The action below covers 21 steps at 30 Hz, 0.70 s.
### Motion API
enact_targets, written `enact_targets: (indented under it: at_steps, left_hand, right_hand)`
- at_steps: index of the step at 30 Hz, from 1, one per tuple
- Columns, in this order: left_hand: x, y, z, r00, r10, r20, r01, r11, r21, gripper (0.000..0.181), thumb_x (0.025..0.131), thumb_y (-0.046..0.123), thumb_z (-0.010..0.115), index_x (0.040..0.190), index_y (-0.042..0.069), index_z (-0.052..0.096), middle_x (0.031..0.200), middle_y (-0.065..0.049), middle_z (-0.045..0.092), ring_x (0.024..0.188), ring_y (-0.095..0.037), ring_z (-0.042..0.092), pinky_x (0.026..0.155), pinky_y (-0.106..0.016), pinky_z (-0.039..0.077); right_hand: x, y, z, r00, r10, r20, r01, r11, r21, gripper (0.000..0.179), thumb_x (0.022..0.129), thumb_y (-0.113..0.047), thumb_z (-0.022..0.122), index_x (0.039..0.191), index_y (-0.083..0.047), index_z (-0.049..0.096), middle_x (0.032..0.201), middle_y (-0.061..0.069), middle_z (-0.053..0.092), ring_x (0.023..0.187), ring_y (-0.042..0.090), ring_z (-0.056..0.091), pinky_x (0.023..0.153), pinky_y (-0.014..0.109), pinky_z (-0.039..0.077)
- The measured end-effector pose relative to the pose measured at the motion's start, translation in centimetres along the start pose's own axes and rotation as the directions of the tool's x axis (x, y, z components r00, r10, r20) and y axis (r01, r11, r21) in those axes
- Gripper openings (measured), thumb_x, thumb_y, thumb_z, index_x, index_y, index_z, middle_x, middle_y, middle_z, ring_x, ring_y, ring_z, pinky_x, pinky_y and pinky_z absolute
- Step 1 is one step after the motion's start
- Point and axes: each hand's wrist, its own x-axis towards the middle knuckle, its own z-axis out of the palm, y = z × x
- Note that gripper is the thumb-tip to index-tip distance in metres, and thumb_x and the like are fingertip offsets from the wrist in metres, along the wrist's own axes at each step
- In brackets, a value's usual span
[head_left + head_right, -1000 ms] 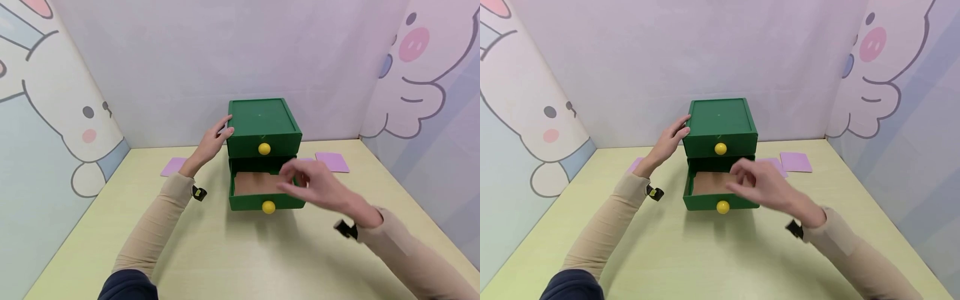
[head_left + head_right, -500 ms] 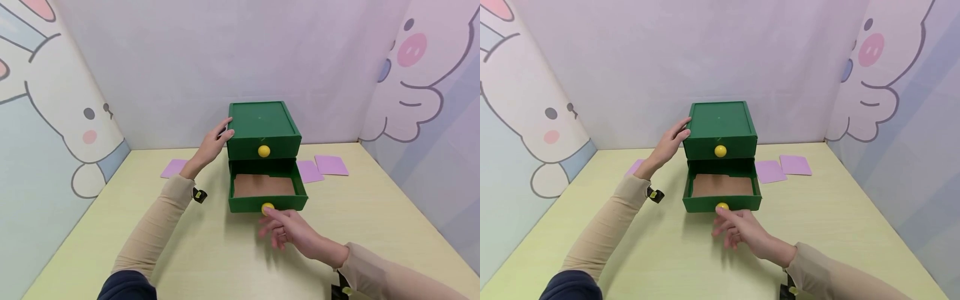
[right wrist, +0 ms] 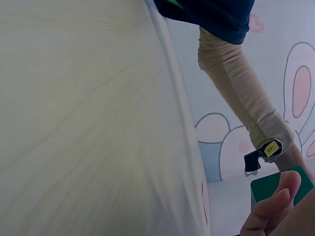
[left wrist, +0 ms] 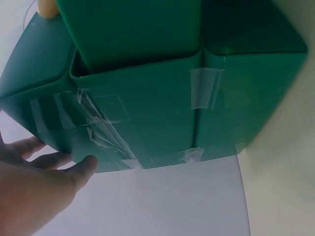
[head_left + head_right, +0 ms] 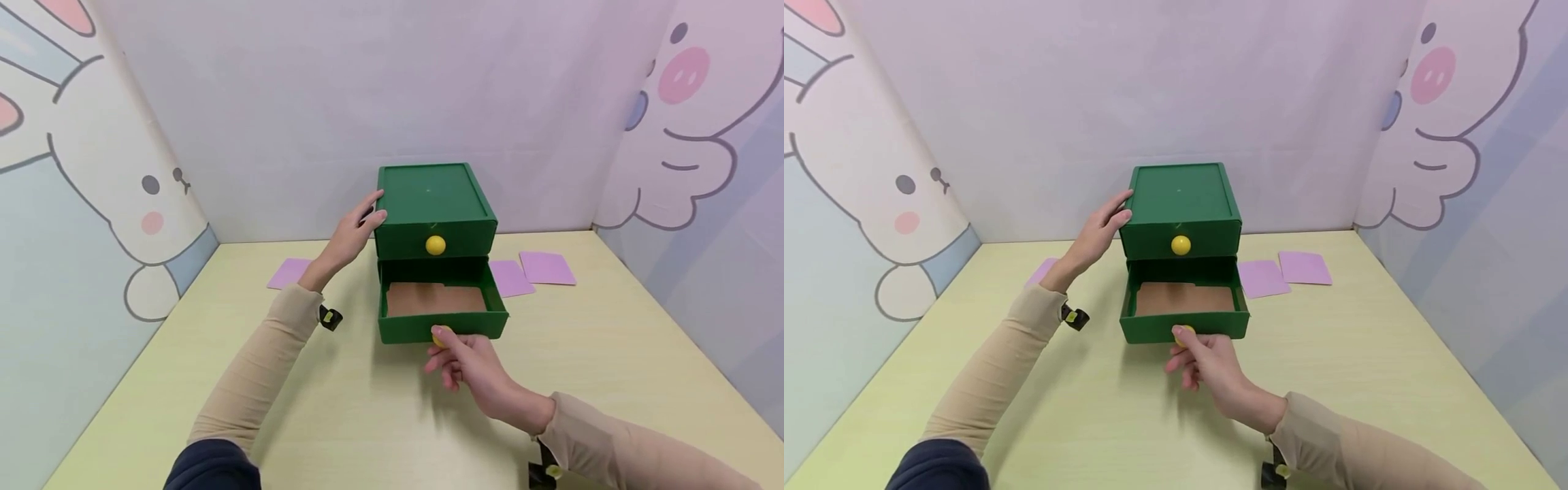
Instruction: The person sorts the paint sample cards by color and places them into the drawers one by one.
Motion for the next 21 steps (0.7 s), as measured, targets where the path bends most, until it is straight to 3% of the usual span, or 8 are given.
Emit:
enact_targets:
  at_steps: [12, 21]
  left_hand:
    - [0.1, -0.2, 0.0, 1.0, 0.025, -0.003, -0.025, 1.0, -0.006, 0.056, 0.102, 0.024, 0.039, 0.154, 0.009, 0.023, 0.162, -0.011, 0.018, 0.149, -0.03, 0.021, 0.118, -0.048, 0.027]
    - [0.1, -0.2, 0.0, 1.0, 0.005, 0.0, -0.005, 1.0, -0.016, 0.056, 0.102, 0.024, 0.039, 0.155, 0.011, 0.022, 0.162, -0.011, 0.018, 0.149, -0.03, 0.021, 0.116, -0.05, 0.03]
  right_hand:
    - [1.2, -0.2, 0.1, 0.999, -0.013, -0.038, 0.013, 1.0, -0.006, 0.055, 0.091, -0.05, 0.06, 0.095, 0.005, 0.064, 0.067, 0.001, 0.07, 0.046, 0.012, 0.048, 0.047, 0.023, 0.041]
    - [2.5, -0.4, -0.2, 0.997, -0.024, -0.067, 0.023, 1.0, -0.014, 0.053, 0.091, -0.05, 0.06, 0.09, 0.003, 0.064, 0.065, 0.0, 0.07, 0.045, 0.012, 0.048, 0.047, 0.023, 0.041]
